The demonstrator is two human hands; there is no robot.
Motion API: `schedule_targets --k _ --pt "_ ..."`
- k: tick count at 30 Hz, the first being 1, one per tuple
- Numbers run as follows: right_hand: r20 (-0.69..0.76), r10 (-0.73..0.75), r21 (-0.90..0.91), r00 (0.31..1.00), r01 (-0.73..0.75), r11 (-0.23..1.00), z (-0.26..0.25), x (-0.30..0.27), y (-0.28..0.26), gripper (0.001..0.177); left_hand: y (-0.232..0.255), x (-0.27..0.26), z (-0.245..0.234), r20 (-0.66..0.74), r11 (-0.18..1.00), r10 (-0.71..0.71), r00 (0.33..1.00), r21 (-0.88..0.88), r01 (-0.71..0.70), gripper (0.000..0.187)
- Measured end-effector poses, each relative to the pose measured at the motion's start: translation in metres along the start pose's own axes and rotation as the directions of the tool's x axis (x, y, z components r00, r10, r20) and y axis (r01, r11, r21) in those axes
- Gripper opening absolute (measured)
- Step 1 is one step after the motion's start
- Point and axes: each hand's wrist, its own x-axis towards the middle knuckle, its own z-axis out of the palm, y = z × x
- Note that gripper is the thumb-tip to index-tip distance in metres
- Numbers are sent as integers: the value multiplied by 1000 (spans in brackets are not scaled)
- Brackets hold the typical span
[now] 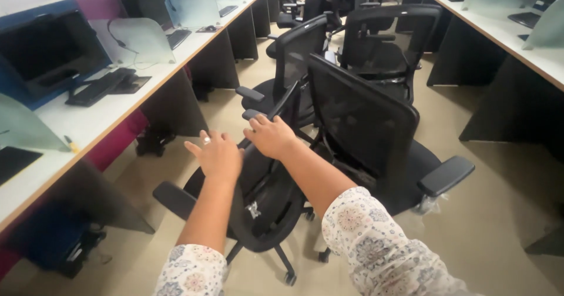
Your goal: The recorder is moving several rolling office chairs from one side of an office aisle to the other.
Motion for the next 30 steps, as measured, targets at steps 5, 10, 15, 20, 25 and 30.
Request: schedule_targets --k 5,10,15,20,25,30 --pt "147 20 31 989 -25 999 29 16 21 26 15 22 28 23 1000 21 1000 -8 -21 46" --pt "191 -15 40 981 7 999 47 42 48 35 16 49 47 92 983 -34 995 -179 50 57" --pt "519 48 18 853 -67 998 72 61 66 38 21 66 55 419 976 38 907 -210 56 108" --pt "614 -13 63 789 -33 997 115 69 65 35 32 77 49 510 977 58 858 -205 55 121" --pt "753 -34 123 657 -90 988 76 74 60 55 26 83 43 614 980 7 790 -162 118 107" --pt "767 -75 245 637 -184 952 95 86 53 74 -29 91 130 719 885 84 690 -372 280 93"
